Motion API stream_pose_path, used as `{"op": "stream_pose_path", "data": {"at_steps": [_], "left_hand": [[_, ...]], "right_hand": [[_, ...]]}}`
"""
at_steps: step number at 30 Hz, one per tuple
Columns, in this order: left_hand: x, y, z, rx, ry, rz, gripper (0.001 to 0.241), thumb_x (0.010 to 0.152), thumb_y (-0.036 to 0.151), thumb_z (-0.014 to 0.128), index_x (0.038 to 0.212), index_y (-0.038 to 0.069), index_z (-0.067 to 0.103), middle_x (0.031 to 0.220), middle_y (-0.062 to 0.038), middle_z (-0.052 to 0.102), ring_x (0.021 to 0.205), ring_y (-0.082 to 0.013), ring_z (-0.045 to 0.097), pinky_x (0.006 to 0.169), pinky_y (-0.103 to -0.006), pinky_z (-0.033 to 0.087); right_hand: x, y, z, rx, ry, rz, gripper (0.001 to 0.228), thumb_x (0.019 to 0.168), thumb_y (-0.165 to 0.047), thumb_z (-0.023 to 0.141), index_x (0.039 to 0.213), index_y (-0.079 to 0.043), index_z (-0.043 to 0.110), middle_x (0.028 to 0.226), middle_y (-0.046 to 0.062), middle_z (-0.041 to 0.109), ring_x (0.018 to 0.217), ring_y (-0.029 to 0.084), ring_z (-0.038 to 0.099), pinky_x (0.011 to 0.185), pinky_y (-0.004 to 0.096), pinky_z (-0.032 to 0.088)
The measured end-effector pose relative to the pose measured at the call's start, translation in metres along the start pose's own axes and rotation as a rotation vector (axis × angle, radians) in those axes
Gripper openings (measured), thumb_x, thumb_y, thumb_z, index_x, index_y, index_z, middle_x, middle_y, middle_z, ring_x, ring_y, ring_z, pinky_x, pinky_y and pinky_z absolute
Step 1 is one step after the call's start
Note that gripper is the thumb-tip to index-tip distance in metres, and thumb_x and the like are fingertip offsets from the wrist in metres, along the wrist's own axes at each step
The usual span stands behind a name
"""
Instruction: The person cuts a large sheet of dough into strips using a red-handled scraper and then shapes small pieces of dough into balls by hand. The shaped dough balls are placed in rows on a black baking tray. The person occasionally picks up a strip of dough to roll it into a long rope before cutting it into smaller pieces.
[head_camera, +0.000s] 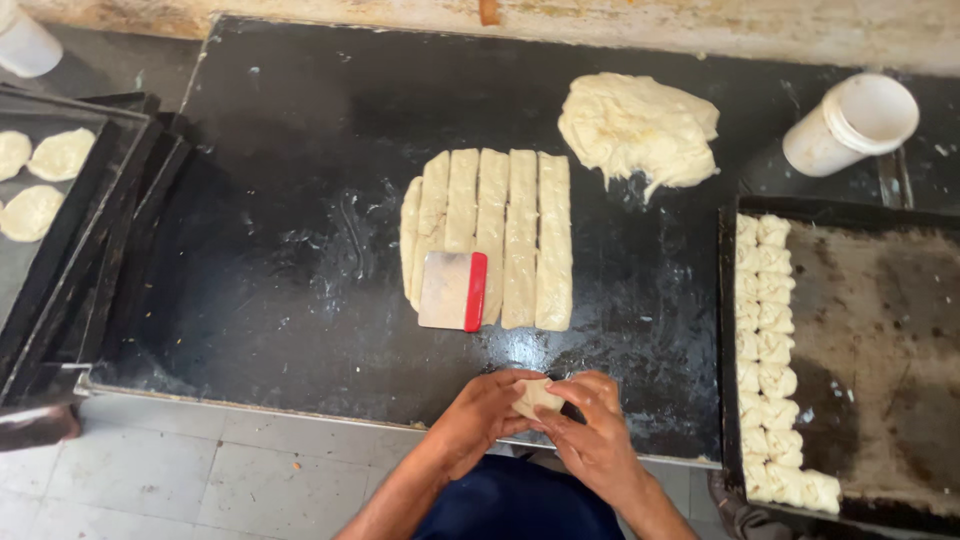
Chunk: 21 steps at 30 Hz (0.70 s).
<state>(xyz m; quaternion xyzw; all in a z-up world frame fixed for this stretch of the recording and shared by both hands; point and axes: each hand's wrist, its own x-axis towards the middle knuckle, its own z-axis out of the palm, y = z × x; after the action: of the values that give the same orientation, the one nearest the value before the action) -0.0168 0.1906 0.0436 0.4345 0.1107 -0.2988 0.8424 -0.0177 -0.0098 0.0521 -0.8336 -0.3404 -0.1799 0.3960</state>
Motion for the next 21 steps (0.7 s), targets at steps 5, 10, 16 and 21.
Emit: {"op": "stream_pose_path", "data": {"at_steps": [5, 10, 16, 21], "left_hand": [[-0.020, 0.026, 0.029, 0.471, -0.078, 0.006, 0.036, 0.102, 0.006, 0.057, 0.138, -0.001, 0.061, 0.106, -0.019, 0.065, 0.095, -0.0179, 0.060, 0.085, -0.0329, 0.052], [-0.016, 0.025, 0.028, 0.267, -0.098, 0.348, 0.030, 0.092, -0.002, 0.067, 0.122, -0.006, 0.061, 0.123, -0.007, 0.069, 0.110, -0.0135, 0.070, 0.093, -0.0277, 0.059], [-0.021, 0.030, 0.018, 0.890, 0.085, 0.404, 0.044, 0.085, 0.001, 0.078, 0.124, -0.005, 0.060, 0.102, -0.010, 0.074, 0.097, -0.0143, 0.072, 0.084, -0.0261, 0.054], [-0.007, 0.020, 0.016, 0.646, -0.067, 0.307, 0.032, 0.096, 0.001, 0.063, 0.128, -0.003, 0.065, 0.109, -0.010, 0.074, 0.096, -0.0172, 0.070, 0.084, -0.0290, 0.057]], "right_hand": [[0.002, 0.015, 0.006, 0.968, 0.057, 0.826, 0.047, 0.076, -0.003, 0.081, 0.119, -0.020, 0.071, 0.131, 0.011, 0.061, 0.123, 0.026, 0.059, 0.101, 0.039, 0.052], [-0.026, 0.022, 0.018, 1.376, 0.149, 1.151, 0.034, 0.086, -0.005, 0.075, 0.120, -0.006, 0.072, 0.116, 0.013, 0.069, 0.108, 0.024, 0.064, 0.092, 0.037, 0.053], [-0.013, 0.013, 0.013, 0.399, -0.045, 0.936, 0.017, 0.089, 0.000, 0.078, 0.104, -0.002, 0.083, 0.098, 0.009, 0.075, 0.077, 0.030, 0.055, 0.070, 0.039, 0.045], [-0.001, -0.020, 0.009, -0.033, 0.178, 0.218, 0.022, 0.081, -0.007, 0.081, 0.102, -0.014, 0.079, 0.113, 0.003, 0.070, 0.105, 0.023, 0.066, 0.087, 0.035, 0.054]]}}
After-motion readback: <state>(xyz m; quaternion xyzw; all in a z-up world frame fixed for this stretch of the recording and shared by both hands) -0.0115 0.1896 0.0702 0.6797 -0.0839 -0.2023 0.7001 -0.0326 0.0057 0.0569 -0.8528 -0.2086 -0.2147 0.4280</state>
